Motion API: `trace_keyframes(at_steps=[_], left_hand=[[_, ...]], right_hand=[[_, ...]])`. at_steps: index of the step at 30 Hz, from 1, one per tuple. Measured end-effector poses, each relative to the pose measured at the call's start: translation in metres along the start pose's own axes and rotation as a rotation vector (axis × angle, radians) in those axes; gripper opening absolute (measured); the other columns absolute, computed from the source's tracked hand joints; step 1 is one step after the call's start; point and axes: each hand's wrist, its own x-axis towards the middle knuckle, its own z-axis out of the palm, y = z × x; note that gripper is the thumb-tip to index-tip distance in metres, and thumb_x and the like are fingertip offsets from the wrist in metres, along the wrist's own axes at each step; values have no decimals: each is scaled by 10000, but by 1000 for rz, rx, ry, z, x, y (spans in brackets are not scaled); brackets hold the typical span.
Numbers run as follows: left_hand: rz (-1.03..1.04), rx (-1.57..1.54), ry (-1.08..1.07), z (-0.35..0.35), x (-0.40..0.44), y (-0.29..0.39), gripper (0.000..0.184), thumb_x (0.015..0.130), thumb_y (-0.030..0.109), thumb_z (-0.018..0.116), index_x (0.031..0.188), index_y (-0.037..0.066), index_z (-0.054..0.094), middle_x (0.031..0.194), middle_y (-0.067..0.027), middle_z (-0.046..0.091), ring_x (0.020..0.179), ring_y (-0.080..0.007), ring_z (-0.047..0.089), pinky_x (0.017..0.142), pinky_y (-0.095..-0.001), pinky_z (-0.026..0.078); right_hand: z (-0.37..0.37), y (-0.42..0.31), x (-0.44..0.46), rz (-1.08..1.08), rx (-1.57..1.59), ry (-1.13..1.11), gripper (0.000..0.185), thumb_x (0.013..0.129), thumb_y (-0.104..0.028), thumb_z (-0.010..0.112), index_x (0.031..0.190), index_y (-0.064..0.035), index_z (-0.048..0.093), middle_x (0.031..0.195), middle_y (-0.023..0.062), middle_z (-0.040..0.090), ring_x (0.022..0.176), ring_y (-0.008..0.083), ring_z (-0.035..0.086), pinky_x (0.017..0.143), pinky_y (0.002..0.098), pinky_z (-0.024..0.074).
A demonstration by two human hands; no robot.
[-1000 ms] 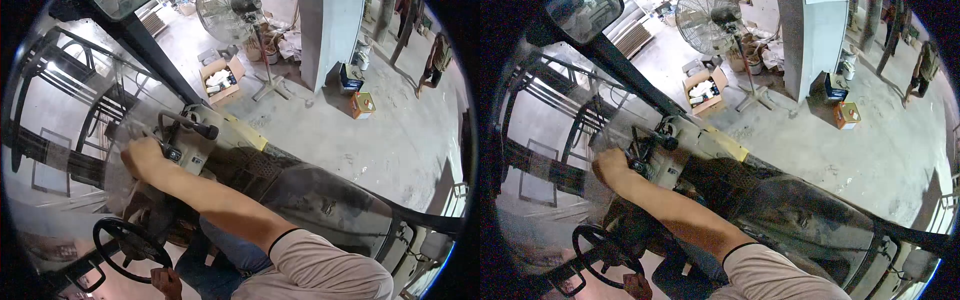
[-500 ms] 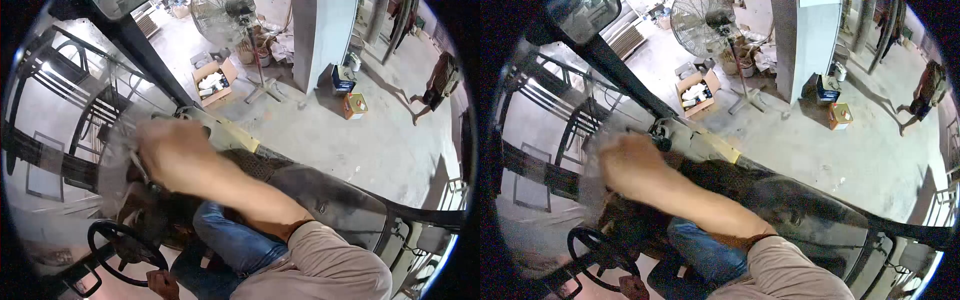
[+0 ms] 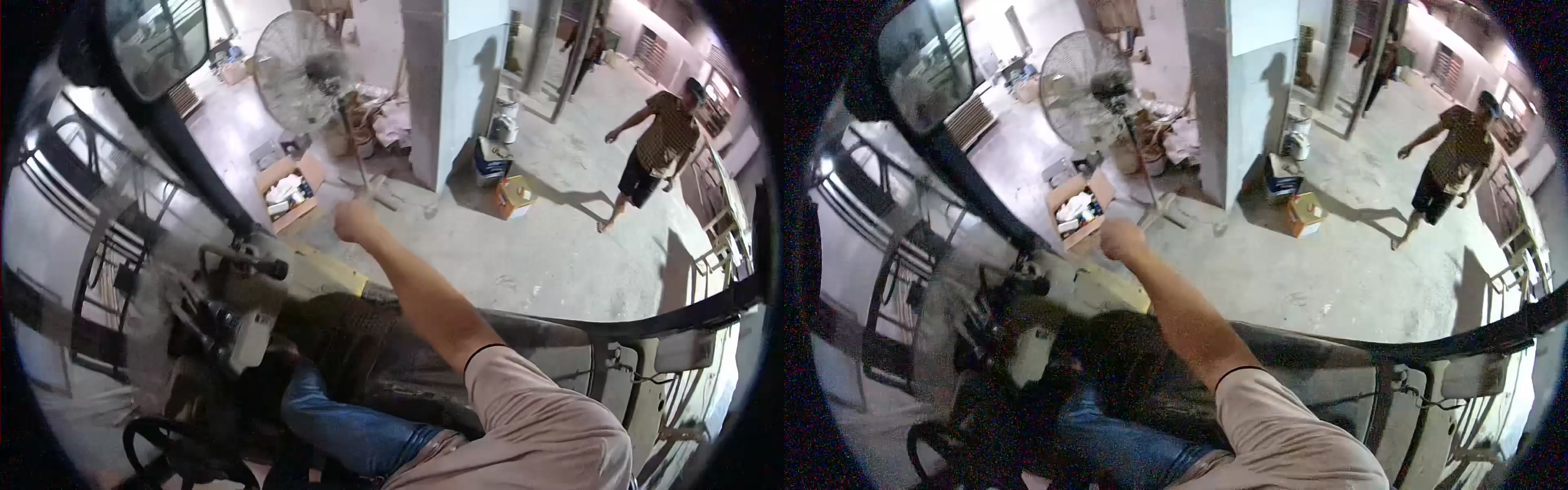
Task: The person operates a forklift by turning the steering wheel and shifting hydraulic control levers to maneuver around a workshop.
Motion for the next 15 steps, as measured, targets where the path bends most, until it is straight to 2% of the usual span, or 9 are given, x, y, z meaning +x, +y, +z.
trace_keyframes(at_steps=[2,4,6,8,10,12,13,14,15], left_hand=[[-120,47,-142,-6,-30,-19,421,1012,169,625,632,27,515,622,-124,522,574,-297,522,555,-443,448],[-303,6,-355,-8,-61,-36,396,1001,151,600,640,27,493,646,-130,522,648,-333,540,621,-481,430],[-281,17,-262,-11,-50,-26,382,990,145,602,643,25,496,648,-131,528,638,-333,536,619,-479,434],[-228,11,-171,-8,-40,-22,369,980,138,604,646,23,498,650,-133,535,629,-333,533,617,-477,437],[-214,-15,-161,-9,-44,-18,334,955,134,616,658,20,515,660,-129,554,634,-326,543,590,-460,443],[-227,12,-108,-10,-43,-15,313,945,146,633,673,22,543,673,-122,574,663,-318,573,569,-443,450],[-225,-56,-102,-10,-45,-15,294,931,137,644,676,23,553,681,-121,585,670,-318,585,567,-439,462],[-222,-125,-93,-11,-48,-15,275,917,127,654,679,25,564,689,-119,597,677,-318,596,566,-436,474],[-253,-92,-77,-13,-50,-13,275,917,127,654,679,25,564,689,-119,597,677,-318,596,566,-436,474]], right_hand=[[0,-12,-9,15,66,-39,257,912,-157,591,1073,-19,737,1040,218,744,1039,364,721,877,480,580],[-45,-57,-60,-55,554,191,272,953,-135,570,1146,-9,715,970,205,742,967,325,733,803,449,582],[-104,-113,-120,-61,945,285,284,985,-108,560,1212,7,688,888,189,731,881,300,730,736,423,574],[-121,-161,-177,-343,1118,305,282,949,-66,606,1206,30,672,824,154,703,780,316,695,696,430,561],[-126,-190,-209,-870,918,355,329,917,-64,691,1233,22,661,917,139,684,852,274,706,735,364,568],[-108,-232,-218,-1034,773,357,351,877,-86,691,1206,33,658,1120,175,674,1005,343,660,845,435,562],[-94,-246,-218,-1022,635,346,367,884,-128,692,1213,32,658,1272,213,613,1197,399,575,999,462,512],[-80,-255,-212,-996,505,345,387,883,-156,674,1226,21,658,1339,229,580,1271,438,523,1080,480,462],[-75,-259,-212,-962,407,364,399,878,-160,666,1237,14,653,1362,230,568,1282,440,519,1078,483,469]])
